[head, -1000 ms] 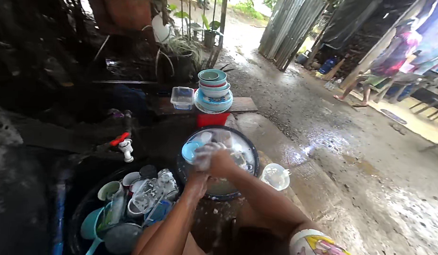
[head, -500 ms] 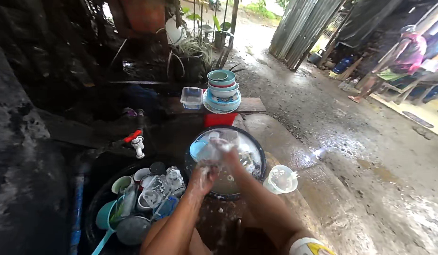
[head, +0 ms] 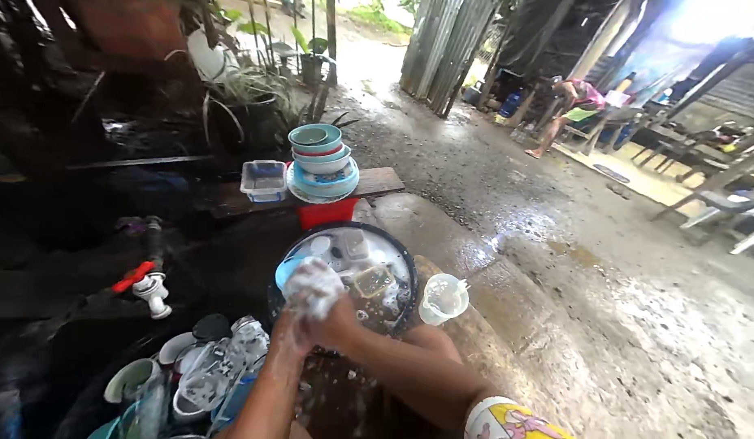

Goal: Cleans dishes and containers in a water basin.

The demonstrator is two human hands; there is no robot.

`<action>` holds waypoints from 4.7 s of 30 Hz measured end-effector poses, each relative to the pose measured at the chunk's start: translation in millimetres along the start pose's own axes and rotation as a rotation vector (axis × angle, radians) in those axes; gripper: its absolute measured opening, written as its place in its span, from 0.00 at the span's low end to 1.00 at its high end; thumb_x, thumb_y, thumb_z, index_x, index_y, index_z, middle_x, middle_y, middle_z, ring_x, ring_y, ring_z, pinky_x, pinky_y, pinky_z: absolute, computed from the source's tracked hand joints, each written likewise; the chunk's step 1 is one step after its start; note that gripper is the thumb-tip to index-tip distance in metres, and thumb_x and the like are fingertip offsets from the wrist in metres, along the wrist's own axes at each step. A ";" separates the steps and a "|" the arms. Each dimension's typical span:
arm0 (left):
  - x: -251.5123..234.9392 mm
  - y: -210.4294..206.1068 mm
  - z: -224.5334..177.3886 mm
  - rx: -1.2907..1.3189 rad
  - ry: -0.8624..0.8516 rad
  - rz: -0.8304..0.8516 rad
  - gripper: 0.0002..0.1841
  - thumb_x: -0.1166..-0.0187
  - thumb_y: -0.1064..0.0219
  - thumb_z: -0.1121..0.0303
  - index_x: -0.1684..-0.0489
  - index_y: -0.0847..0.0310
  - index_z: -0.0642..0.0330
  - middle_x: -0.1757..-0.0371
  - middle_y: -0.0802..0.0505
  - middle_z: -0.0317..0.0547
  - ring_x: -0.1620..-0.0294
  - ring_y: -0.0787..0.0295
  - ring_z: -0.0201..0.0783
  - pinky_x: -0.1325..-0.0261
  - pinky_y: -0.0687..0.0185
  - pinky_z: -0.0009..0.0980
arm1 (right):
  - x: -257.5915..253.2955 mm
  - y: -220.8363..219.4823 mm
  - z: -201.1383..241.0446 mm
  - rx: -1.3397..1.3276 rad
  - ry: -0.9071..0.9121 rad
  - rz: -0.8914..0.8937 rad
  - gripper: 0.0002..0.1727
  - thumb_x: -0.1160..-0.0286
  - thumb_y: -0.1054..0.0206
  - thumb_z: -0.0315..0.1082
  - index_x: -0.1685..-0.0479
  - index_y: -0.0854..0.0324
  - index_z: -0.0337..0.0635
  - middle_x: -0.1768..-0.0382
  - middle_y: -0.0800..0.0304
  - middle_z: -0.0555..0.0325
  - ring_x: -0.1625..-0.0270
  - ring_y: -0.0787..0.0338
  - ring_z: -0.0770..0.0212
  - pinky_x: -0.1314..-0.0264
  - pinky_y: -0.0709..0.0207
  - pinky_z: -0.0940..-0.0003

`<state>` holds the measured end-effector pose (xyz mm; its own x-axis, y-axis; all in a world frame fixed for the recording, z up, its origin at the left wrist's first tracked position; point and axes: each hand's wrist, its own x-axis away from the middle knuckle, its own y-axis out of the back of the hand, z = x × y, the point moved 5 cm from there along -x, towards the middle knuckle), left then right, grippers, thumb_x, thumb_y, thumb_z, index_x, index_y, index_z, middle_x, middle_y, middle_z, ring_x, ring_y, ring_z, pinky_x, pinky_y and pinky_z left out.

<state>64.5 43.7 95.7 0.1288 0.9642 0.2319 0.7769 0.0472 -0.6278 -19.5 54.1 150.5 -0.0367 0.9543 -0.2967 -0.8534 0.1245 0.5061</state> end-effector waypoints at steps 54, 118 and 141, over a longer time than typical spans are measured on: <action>25.2 8.4 -11.3 -1.056 -0.486 -0.274 0.15 0.23 0.35 0.76 0.46 0.15 0.81 0.48 0.08 0.70 0.41 0.09 0.56 0.31 0.19 0.47 | 14.6 -42.2 -70.2 -0.758 -0.506 -0.159 0.19 0.06 0.54 0.31 0.30 0.28 0.29 0.48 0.12 0.47 0.48 0.11 0.62 0.44 0.14 0.62; -115.1 121.8 -21.7 -2.179 0.397 0.345 0.23 0.16 0.32 0.60 0.23 0.20 0.53 0.26 0.15 0.60 0.24 0.21 0.66 0.28 0.28 0.70 | -32.2 109.8 -173.1 -1.199 -0.810 -0.722 0.12 0.11 0.50 0.35 0.37 0.28 0.52 0.55 0.15 0.60 0.58 0.10 0.64 0.59 0.14 0.67; -301.9 52.5 180.4 -1.652 0.433 0.048 0.29 0.14 0.37 0.53 0.22 0.26 0.67 0.24 0.20 0.69 0.19 0.27 0.64 0.17 0.36 0.62 | -30.5 135.3 -222.6 -1.220 -0.875 -0.647 0.19 0.04 0.62 0.41 0.34 0.29 0.44 0.52 0.09 0.52 0.67 0.07 0.62 0.71 0.13 0.69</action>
<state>-44.8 -197.9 -141.3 0.0978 0.8073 0.5820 0.4962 -0.5465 0.6746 -249.5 -18.6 47.7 0.3962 0.7385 0.5456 -0.5056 0.6715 -0.5417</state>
